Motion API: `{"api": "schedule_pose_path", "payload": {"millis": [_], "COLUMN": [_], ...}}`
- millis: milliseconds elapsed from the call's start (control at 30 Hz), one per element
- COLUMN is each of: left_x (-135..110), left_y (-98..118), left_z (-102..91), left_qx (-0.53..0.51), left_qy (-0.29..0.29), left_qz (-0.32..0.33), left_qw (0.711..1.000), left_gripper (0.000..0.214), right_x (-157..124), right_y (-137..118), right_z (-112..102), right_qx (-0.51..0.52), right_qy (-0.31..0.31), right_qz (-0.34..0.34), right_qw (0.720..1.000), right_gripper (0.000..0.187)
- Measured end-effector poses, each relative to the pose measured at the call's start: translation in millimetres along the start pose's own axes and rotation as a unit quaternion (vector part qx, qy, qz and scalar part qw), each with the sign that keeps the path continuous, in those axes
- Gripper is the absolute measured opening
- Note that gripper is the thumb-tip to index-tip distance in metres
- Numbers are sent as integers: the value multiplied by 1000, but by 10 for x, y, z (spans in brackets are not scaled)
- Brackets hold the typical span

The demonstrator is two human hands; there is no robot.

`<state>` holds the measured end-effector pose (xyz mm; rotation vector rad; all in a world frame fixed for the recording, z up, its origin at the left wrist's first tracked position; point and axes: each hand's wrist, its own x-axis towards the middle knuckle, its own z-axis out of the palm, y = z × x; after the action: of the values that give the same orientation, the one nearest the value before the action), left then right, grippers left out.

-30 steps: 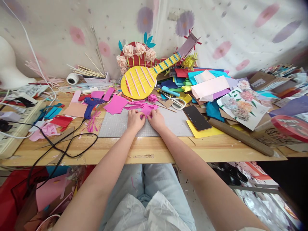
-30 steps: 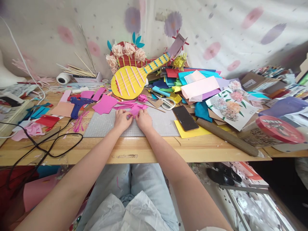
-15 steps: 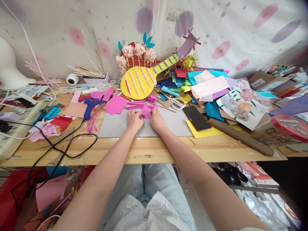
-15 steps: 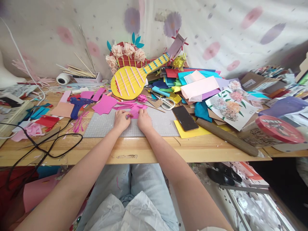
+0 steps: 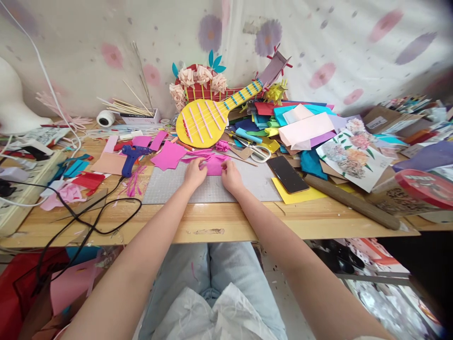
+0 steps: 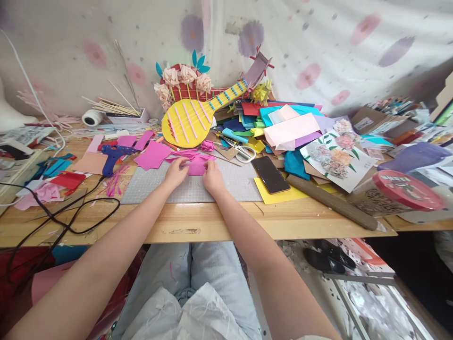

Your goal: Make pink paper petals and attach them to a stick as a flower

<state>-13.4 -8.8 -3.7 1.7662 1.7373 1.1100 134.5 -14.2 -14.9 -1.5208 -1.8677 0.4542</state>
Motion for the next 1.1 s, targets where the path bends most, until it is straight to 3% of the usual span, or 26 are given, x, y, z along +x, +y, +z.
{"api": "schedule_pose_path", "payload": {"millis": [167, 367, 533, 633, 800, 933, 1100], "left_x": [227, 241, 244, 237, 124, -31, -199], "left_y": [73, 158, 91, 26, -144, -263, -174], "left_z": [17, -34, -118, -166, -169, -145, -183], "left_qx": [-38, -16, -22, -27, -119, -140, -15], "left_qy": [-54, -164, -225, -213, -93, -89, -54], "left_qz": [-84, 7, -27, 17, 132, 108, 116], "left_qw": [994, 986, 974, 977, 980, 980, 992], "left_gripper": [44, 40, 38, 42, 45, 44, 39], "right_x": [21, 30, 32, 32, 30, 15, -26], "right_y": [35, 62, 63, 59, 70, 63, 11], "right_z": [-16, 2, 16, 8, -26, -35, -42], "right_qx": [72, 105, 117, 129, 138, 139, 123], "right_qy": [38, 58, 73, 78, 108, 95, 12], "right_qz": [6, 20, 22, 18, 7, -15, -60], "right_qw": [997, 993, 990, 988, 984, 986, 990], "right_gripper": [28, 29, 30, 29, 27, 28, 32]}}
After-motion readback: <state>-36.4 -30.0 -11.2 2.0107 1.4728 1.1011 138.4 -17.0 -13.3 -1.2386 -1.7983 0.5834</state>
